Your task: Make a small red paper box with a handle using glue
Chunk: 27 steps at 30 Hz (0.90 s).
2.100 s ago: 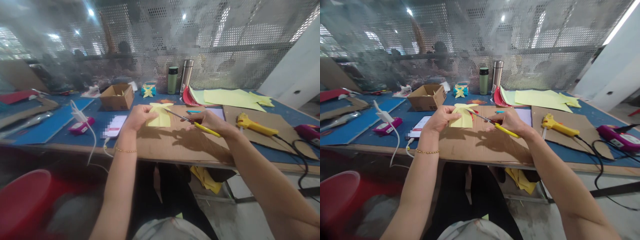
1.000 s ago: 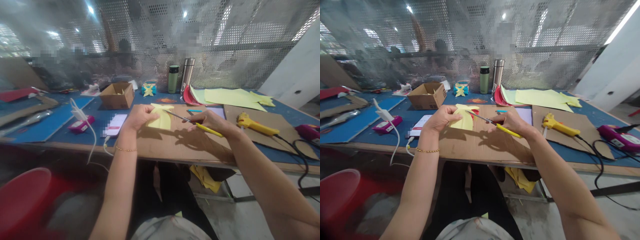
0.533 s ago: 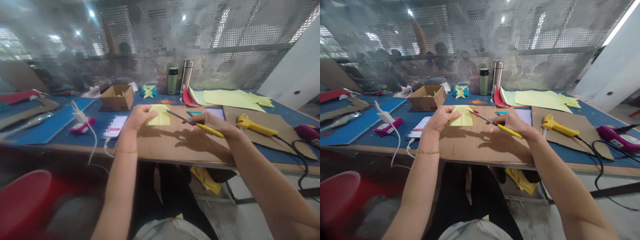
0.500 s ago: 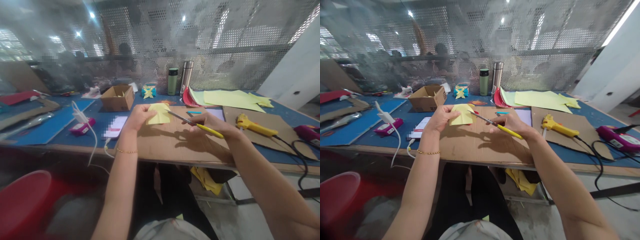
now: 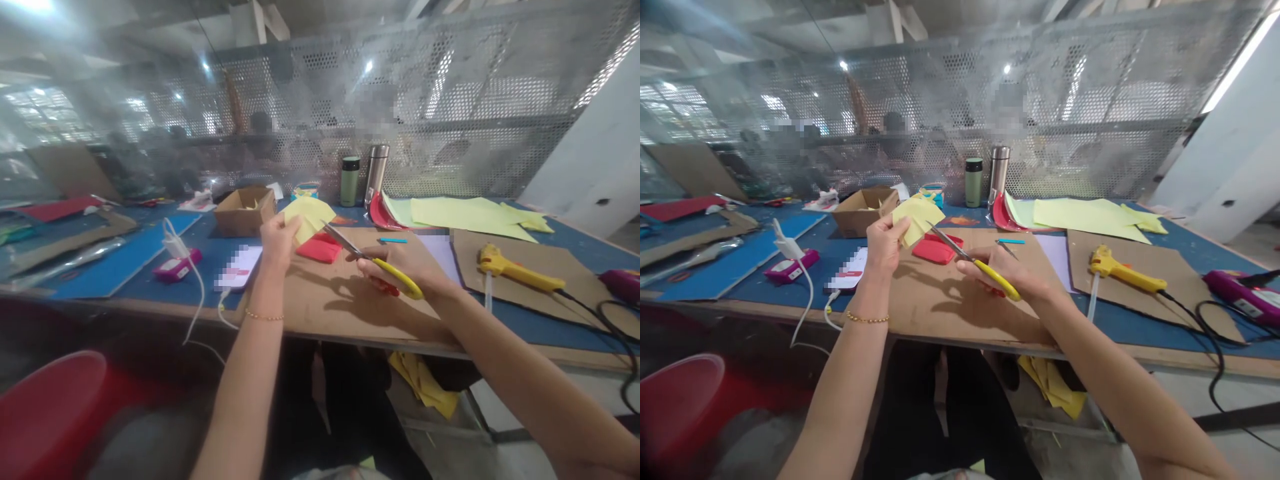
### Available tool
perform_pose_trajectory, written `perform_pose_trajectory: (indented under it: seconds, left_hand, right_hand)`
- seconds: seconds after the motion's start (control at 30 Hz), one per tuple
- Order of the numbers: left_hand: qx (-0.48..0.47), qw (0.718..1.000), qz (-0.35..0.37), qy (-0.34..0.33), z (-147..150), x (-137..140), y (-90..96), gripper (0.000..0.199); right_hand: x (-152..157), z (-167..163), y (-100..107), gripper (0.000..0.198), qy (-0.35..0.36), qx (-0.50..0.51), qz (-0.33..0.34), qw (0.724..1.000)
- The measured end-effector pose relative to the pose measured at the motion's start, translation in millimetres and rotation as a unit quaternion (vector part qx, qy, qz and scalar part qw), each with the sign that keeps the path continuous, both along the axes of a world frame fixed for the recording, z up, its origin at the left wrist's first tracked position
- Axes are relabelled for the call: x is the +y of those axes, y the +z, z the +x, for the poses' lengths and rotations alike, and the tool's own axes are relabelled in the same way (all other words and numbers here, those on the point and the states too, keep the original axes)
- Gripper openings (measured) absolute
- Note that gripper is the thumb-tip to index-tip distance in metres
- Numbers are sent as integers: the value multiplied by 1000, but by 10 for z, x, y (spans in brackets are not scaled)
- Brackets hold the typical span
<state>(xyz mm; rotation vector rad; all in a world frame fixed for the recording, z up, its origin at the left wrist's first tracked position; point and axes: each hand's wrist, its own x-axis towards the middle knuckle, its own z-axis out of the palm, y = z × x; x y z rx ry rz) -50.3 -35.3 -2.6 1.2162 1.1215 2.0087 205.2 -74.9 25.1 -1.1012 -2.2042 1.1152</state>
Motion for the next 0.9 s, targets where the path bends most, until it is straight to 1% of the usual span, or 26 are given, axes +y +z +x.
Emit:
perform_pose_trajectory:
  seconds: [0.1,0.23,0.4,0.6,0.77,0.9]
  left_hand:
    - [-15,1000,8,-10,49,-15,12,23]
    - [-21,999,5,-38,126,-37,23,26]
    - [-19,998,12,-54,233,-55,10,27]
    - [-38,996,18,-78,294,-59,-14,33]
    - [-38,996,20,-79,298,-59,-16,31]
    - [-41,997,18,-68,297,-57,-19,29]
  right_hand:
    - [-55,-29,24,61,2,10,9,1000]
    - [-50,-37,-31,66,-2,31,27,999]
    - [-24,-60,-132,64,-29,58,20,998]
    - [-32,-67,-131,65,-37,59,25,997]
    - [-28,-66,-128,67,-37,63,29,997]
    - [-20,-65,-134,64,-23,63,45,997]
